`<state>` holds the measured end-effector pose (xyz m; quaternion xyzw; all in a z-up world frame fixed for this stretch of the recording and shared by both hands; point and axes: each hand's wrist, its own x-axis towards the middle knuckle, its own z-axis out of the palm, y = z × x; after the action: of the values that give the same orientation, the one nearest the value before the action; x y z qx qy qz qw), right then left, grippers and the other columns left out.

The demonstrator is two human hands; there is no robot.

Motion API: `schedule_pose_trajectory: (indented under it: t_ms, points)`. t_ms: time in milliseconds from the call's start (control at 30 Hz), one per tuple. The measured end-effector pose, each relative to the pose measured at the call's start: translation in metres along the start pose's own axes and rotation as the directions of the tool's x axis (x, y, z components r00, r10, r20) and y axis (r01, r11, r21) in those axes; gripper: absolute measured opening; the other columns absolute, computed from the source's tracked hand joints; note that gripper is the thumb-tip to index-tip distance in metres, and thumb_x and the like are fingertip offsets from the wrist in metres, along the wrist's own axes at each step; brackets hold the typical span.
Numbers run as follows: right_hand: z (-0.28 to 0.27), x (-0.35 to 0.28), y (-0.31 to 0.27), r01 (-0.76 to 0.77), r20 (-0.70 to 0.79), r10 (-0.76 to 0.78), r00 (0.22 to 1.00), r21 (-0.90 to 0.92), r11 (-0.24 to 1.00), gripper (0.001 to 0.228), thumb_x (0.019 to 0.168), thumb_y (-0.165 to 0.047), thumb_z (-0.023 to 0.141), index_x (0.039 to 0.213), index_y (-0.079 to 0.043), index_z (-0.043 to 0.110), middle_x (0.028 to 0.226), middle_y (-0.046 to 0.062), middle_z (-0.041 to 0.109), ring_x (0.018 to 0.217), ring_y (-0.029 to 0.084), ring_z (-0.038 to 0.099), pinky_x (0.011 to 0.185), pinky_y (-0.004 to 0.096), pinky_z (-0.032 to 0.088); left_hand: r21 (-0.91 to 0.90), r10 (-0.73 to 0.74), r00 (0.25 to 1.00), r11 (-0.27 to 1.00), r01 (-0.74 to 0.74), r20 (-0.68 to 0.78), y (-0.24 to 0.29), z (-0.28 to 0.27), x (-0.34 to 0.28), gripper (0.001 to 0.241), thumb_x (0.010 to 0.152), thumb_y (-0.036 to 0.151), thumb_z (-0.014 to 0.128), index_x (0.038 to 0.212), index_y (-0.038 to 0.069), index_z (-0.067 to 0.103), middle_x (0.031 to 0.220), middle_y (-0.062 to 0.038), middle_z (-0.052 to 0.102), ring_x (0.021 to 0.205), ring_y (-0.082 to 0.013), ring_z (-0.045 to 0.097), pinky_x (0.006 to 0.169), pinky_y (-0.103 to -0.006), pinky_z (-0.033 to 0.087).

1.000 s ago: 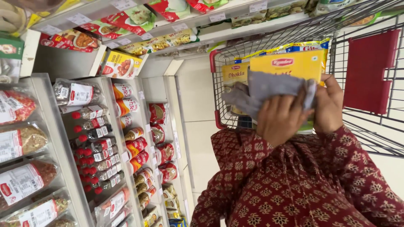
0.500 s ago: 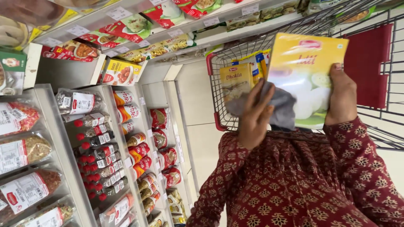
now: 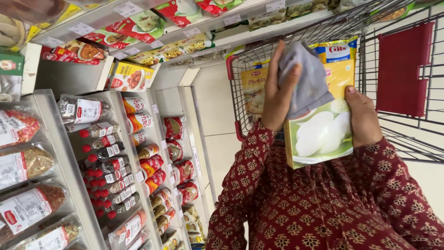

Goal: Selecting boxed food mixes from a shelf, wiping them with a cloth, and placing them into a shopping cart.

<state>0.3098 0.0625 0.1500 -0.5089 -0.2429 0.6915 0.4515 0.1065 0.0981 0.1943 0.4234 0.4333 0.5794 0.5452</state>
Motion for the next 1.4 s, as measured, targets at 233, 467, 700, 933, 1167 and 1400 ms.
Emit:
schedule_pose_trajectory:
  t_ms: [233,467,700,933,1167,1400]
  points:
    - [-0.011,0.031,-0.003,0.101,-0.075,-0.091,0.993,0.147,0.984,0.032,0.120,-0.024,0.046,0.132,0.006,0.052,0.117,0.012,0.071,0.100,0.019,0.072,0.091,0.033,0.059,-0.150,-0.317,0.933,0.927,0.342,0.168,-0.051,-0.002,-0.083,0.078,0.098,0.038,0.069,0.156,-0.001,0.033,0.136,-0.020,0.056,0.122,-0.0289,0.063,0.103,-0.0437,0.058]
    - [0.001,0.043,0.002,0.351,0.322,-0.257,0.911,-0.280,0.893,0.102,0.086,-0.005,0.065,0.164,-0.010,0.001,0.138,0.019,0.046,0.122,0.027,0.054,0.097,0.044,0.056,0.454,-0.127,0.992,0.884,0.109,0.009,-0.068,0.033,-0.099,0.070,0.103,0.029,0.058,0.159,-0.002,0.029,0.142,-0.025,0.058,0.119,-0.0319,0.067,0.095,-0.0425,0.062]
    - [-0.105,0.069,0.105,-0.014,0.374,-0.107,0.921,0.307,0.952,0.088,0.098,-0.050,0.062,0.163,0.000,0.030,0.145,0.015,0.055,0.128,0.026,0.059,0.110,0.037,0.051,0.706,0.217,0.837,0.456,-0.542,0.502,-0.085,0.047,-0.093,0.087,0.104,0.058,0.035,0.161,-0.008,0.022,0.167,-0.038,0.027,0.156,-0.0480,0.028,0.132,-0.0670,0.017]
    - [-0.085,0.041,0.105,-0.016,0.204,-0.084,0.975,0.444,0.896,0.091,0.099,-0.072,0.051,0.162,-0.007,0.039,0.147,0.009,0.055,0.124,0.019,0.061,0.105,0.034,0.055,0.857,-0.102,0.877,-0.188,-0.480,0.469,-0.024,0.049,0.011,0.095,0.087,0.078,0.031,0.159,0.017,0.029,0.170,-0.008,0.027,0.162,-0.0257,0.029,0.132,-0.0652,0.012]
    - [-0.084,0.057,0.095,0.226,0.223,-0.451,0.864,0.629,0.744,0.076,0.111,-0.063,0.051,0.150,0.003,0.048,0.134,0.016,0.060,0.114,0.024,0.064,0.093,0.036,0.055,0.707,0.208,0.972,0.670,-0.224,0.110,-0.072,0.006,-0.006,0.072,0.112,0.054,0.037,0.165,0.009,0.019,0.166,-0.028,0.030,0.153,-0.0392,0.031,0.129,-0.0541,0.029]
    - [-0.036,0.054,0.044,0.318,0.025,-0.449,0.893,0.669,0.672,0.073,0.107,-0.063,0.045,0.153,-0.007,0.048,0.145,0.013,0.055,0.127,0.027,0.059,0.111,0.043,0.051,0.613,-0.355,0.930,0.716,0.335,-0.093,-0.102,-0.011,-0.066,0.051,0.111,0.043,0.045,0.142,0.003,0.054,0.083,-0.013,0.068,0.070,-0.0300,0.070,0.064,-0.0380,0.053]
